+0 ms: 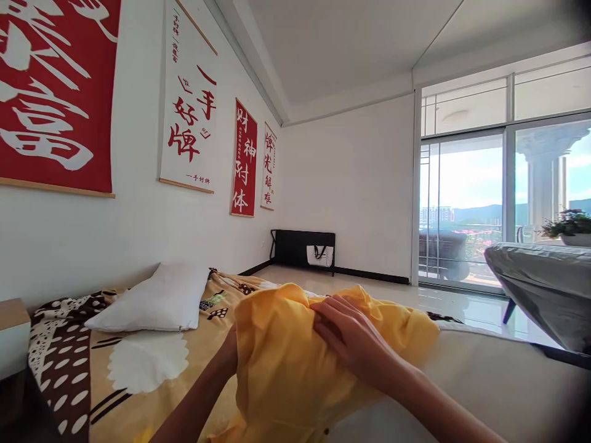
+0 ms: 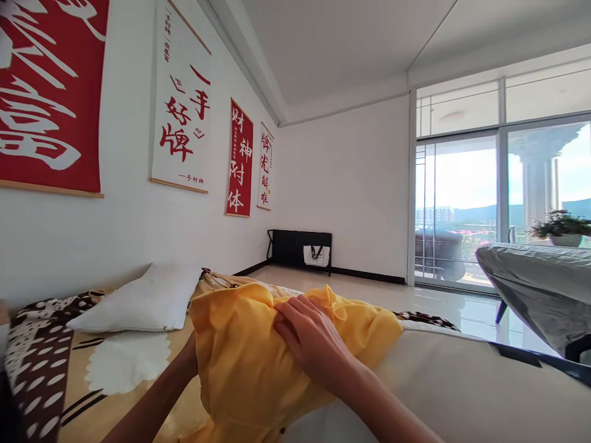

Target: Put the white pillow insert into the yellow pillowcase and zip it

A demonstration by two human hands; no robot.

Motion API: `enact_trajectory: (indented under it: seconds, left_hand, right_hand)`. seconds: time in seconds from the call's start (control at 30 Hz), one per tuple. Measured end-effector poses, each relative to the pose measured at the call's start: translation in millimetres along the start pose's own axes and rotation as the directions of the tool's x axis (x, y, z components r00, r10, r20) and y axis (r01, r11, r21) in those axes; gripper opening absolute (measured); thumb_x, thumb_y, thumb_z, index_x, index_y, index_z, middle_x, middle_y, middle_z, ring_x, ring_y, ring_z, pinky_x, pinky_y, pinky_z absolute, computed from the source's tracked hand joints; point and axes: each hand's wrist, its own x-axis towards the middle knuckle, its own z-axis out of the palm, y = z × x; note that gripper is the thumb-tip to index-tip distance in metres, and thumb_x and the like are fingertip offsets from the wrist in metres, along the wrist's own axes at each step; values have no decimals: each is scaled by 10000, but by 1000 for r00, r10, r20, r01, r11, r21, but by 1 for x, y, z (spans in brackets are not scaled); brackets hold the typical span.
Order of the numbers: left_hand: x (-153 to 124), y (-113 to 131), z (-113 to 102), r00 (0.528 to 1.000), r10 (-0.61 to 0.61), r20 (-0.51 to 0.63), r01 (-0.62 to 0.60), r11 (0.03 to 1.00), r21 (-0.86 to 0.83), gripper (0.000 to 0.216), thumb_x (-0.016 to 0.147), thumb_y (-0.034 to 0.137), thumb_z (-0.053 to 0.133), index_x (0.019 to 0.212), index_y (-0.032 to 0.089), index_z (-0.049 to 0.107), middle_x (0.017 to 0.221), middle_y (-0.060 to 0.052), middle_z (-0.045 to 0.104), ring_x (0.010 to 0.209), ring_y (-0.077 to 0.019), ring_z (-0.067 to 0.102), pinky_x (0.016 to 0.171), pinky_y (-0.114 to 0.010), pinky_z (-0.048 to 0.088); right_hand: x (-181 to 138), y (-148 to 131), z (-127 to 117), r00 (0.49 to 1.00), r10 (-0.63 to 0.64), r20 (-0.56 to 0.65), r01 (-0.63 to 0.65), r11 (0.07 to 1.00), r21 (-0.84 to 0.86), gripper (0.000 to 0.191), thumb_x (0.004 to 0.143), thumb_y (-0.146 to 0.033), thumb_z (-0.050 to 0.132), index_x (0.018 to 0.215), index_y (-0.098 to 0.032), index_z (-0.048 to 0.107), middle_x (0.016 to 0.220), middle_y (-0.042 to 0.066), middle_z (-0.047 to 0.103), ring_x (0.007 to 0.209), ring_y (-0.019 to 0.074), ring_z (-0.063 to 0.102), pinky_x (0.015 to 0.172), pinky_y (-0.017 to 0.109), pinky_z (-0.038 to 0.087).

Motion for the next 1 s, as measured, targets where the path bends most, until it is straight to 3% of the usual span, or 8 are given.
enact_trajectory:
  seconds: [0.07,0.17,0.3,0.43,0.57,0.73,0.9,1.0]
  left_hand:
    - [-5,13,3,974,160,161,-190,962,195,350,611,466,723,678,178,536,647,17,506,595,-117,422,573,-247,374]
    - [-15,34,12,879,303,369,-457,760,463,227,829,412,541,841,186,553,785,-4,520,694,-130,435,639,-241,368]
    - [-20,46,13,881,262,394,-456,697,554,216,860,403,508,890,189,519,819,-6,512,741,-138,450,677,-242,380]
    - [-9,42,-3,917,202,344,-350,821,452,280,826,445,548,920,183,523,848,-18,533,758,-146,483,658,-243,393]
    - [0,36,-12,934,209,288,-291,916,276,324,800,472,571,732,162,503,663,20,462,576,-89,394,508,-207,282]
    - [2,39,-1,948,267,175,-260,963,-65,351,790,459,543,615,159,487,545,33,385,499,-80,331,473,-223,241]
    - [2,46,14,960,108,258,-20,946,-323,111,617,248,568,648,146,539,639,-6,510,580,-113,474,558,-232,374]
    - [2,42,18,960,118,254,-18,932,-363,97,616,204,563,696,150,549,674,-1,523,600,-107,493,579,-219,394]
  right_hand:
    - [7,-9,11,997,28,-72,-25,999,38,139,907,-220,452,870,-210,586,811,28,607,770,156,535,705,274,422]
    - [15,-19,26,974,0,-226,23,995,98,161,907,-192,438,844,-196,586,776,20,585,706,126,523,652,232,406]
    - [20,-21,32,948,-186,-258,176,982,-61,236,900,-139,394,741,-183,563,671,4,516,603,109,457,536,225,314]
    - [25,-12,18,929,-346,-130,294,906,-305,246,925,-180,404,769,-187,594,640,-10,497,560,104,413,513,253,238]
    - [24,-3,5,921,-382,-77,335,877,-346,293,944,-279,430,710,-171,570,647,-11,514,557,92,400,536,253,241]
    - [8,6,0,914,-377,-147,318,894,-315,312,926,-212,456,622,-169,508,594,-11,485,567,101,378,559,253,259]
    - [12,4,-19,981,-177,-76,173,983,-55,319,928,-295,438,645,-185,535,698,19,578,696,131,474,686,264,360]
    - [32,-5,-25,999,44,28,-45,999,27,272,917,-411,418,930,-227,618,946,50,640,893,183,536,794,317,386]
